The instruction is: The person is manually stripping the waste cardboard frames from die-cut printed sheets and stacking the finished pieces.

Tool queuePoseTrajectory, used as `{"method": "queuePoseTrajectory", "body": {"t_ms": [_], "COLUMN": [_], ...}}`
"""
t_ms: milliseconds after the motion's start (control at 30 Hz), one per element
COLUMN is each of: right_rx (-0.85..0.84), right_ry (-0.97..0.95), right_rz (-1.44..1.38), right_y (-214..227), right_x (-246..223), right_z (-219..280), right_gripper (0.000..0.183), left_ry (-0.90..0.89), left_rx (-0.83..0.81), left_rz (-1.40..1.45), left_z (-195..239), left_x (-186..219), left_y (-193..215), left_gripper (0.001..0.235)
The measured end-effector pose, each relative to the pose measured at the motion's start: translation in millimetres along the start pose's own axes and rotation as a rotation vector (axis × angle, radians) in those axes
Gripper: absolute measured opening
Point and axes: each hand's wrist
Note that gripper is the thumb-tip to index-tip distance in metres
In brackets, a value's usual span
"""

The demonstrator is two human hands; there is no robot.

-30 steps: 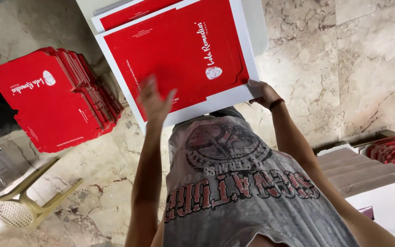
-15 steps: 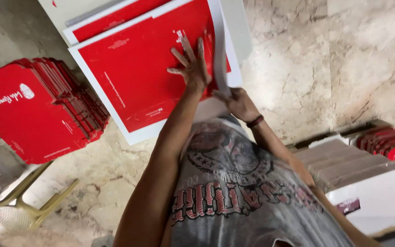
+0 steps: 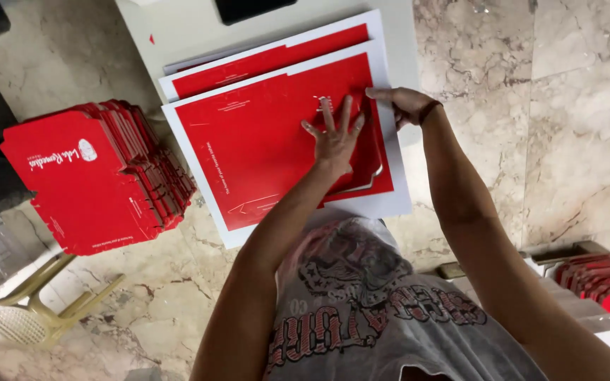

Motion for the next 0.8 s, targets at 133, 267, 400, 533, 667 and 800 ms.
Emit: {"method": "queuePoseTrajectory", "body": {"t_ms": [133,267,400,533,667,800], "right_rx": [0.255,0.363,0.447,0.380,0.207,0.013], "right_ry": [0.143,0.605,0.483,0.384,0.035,-0.155], "right_rz": [0.262,0.790,0.875,0.365,0.807,1.459], "right_y": [0,-45,-70,-23,-59,-117], "right_x": [0,-53,-87,-120,-250,-275], "right_z": [-27,82,113,99,131,67], "right_gripper": [0.096,0.040,0.031,0.047,0.080,0.092], "left_ry": [-0.031,-0.035,-0.059,-0.045,0.121,0.105], "left_rx": [0.010,0.034,-0.013,0.025,0.137,0.099], "left_rz": [0.040,-0.004,-0.009,0.154,0.203,0.262], "left_z": [4,-16,-19,-6,16,22], "left_x": [1,1,-5,-35,-84,-93], "left_y": [-2,-21,-13,-9,-23,-30], "left_gripper": [0.125,0.115,0.107,0.105,0.117,0.133]}}
Point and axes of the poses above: each hand's wrist, its own z-axis away from the middle knuckle, its own y-axis out of the back of the hand, x = y × z, and after that the axes turned 8 degrees about z, right-handed
